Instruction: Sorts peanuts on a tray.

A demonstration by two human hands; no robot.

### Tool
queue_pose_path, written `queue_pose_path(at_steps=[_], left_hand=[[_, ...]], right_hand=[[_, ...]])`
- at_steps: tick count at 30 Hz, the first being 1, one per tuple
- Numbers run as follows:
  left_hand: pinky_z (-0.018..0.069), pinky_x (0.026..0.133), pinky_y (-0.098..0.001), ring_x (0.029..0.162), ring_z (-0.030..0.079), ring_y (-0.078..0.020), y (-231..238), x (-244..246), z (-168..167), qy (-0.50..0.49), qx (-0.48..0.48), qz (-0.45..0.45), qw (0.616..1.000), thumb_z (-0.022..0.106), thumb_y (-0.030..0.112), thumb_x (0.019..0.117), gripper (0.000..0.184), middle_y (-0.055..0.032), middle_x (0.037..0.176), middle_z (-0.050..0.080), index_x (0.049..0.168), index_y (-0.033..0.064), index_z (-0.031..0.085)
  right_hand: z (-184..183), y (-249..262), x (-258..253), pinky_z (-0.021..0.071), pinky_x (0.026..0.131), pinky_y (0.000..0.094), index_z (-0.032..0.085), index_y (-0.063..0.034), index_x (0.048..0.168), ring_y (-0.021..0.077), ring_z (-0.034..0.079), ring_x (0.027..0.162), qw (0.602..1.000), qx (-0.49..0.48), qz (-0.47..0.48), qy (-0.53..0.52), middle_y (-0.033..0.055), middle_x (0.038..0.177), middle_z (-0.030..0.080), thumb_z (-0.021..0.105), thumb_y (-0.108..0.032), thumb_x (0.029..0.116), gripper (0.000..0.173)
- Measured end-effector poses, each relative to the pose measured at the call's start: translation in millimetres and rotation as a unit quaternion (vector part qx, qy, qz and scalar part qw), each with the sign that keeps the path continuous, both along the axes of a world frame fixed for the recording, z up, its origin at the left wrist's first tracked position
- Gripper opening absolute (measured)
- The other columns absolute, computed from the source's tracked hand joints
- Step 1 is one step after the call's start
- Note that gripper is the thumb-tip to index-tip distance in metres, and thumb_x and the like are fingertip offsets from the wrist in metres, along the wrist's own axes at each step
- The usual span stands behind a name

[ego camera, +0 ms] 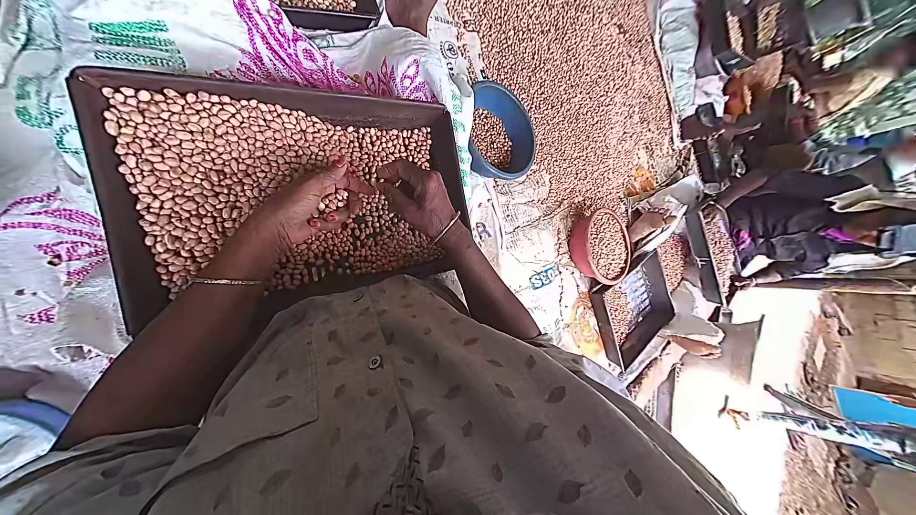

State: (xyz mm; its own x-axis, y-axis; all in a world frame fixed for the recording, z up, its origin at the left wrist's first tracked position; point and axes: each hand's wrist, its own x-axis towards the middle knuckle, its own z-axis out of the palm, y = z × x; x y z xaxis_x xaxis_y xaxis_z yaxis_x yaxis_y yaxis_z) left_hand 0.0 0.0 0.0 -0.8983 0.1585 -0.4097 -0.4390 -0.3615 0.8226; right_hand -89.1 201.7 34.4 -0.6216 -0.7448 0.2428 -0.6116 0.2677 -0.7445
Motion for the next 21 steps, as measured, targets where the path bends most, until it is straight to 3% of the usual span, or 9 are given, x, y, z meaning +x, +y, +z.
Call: queue_pose_path(at_steps=[2,4,7,10,13,18,21], left_hand=[[0.0285,0.039,-0.0127,0.046,0.04,0.0005,1.7,-0.6,1.1,-0.017,0.012,-0.005,1.0,0.027,0.049,0.1107,0.051,0.0037,0.075,0.062,0.103,0.015,0.065],[0.0264,0.037,-0.0111,0.043,0.034,0.0026,1.3,-2.9,3.3,-0.007,0.03,0.0,1.0,0.03,0.036,0.1121,0.043,0.0056,0.073,0.058,0.1,0.0135,0.065],[0.0259,0.037,-0.0086,0.042,0.03,0.0053,-4.7,-4.1,7.4,0.011,0.056,0.057,0.997,0.034,0.022,0.1105,0.032,0.0099,0.067,0.049,0.091,0.0164,0.058],[0.0259,0.038,-0.0083,0.043,0.031,0.0048,-13.1,-3.0,7.4,0.032,0.075,0.112,0.99,0.033,0.021,0.1113,0.032,0.0107,0.067,0.047,0.09,0.018,0.057],[0.0252,0.037,-0.0082,0.043,0.031,0.0046,-15.3,-1.9,7.0,0.041,0.062,0.134,0.988,0.031,0.022,0.1114,0.033,0.0102,0.068,0.047,0.09,0.018,0.057],[0.0261,0.037,-0.0097,0.042,0.032,0.0039,-10.6,-1.6,6.5,0.023,0.025,0.089,0.995,0.027,0.031,0.1123,0.042,0.0081,0.07,0.053,0.096,0.0149,0.062],[0.0266,0.037,-0.0118,0.044,0.037,0.0017,-7.3,-2.5,2.3,0.007,-0.029,0.048,0.998,0.026,0.045,0.1116,0.051,0.0052,0.077,0.061,0.106,0.0144,0.067]], right_hand=[[-5.3,1.9,4.4,0.0595,0.061,0.0347,0.067,0.0073,0.111,0.0177,0.067,0.062,0.999,0.04,-0.002,0.006,0.0131,0.083,0.071,0.065,-0.008,0.0974,0.021],[-15.2,5.2,5.7,0.0555,0.064,0.0428,0.068,0.0037,0.101,0.0247,0.067,0.067,0.993,0.114,-0.01,0.035,0.014,0.079,0.069,0.062,-0.008,0.0973,0.014],[-25.1,2.4,22.9,0.057,0.084,0.0547,0.073,0.0,0.107,0.0344,0.072,0.098,0.956,0.288,0.016,0.053,0.0176,0.109,0.072,0.06,-0.01,0.0998,0.018],[-27.4,-9.6,45.8,0.0581,0.076,0.0526,0.07,0.0007,0.11,0.0366,0.071,0.097,0.918,0.385,-0.001,0.097,0.0195,0.117,0.068,0.053,-0.004,0.1004,0.02],[-15.6,-19.8,54.5,0.0578,0.079,0.0522,0.066,0.0017,0.121,0.0383,0.069,0.104,0.889,0.452,-0.005,0.069,0.0214,0.127,0.064,0.051,-0.001,0.1012,0.026],[-10.3,-23.1,57.7,0.0573,0.073,0.054,0.065,0.0002,0.123,0.0377,0.071,0.094,0.883,0.466,-0.026,0.051,0.0207,0.127,0.063,0.056,-0.007,0.0987,0.027],[-9.7,-14.2,42.4,0.0569,0.081,0.0532,0.069,0.0011,0.109,0.0346,0.07,0.098,0.933,0.358,-0.039,0.019,0.0194,0.114,0.069,0.06,-0.011,0.0958,0.02]])
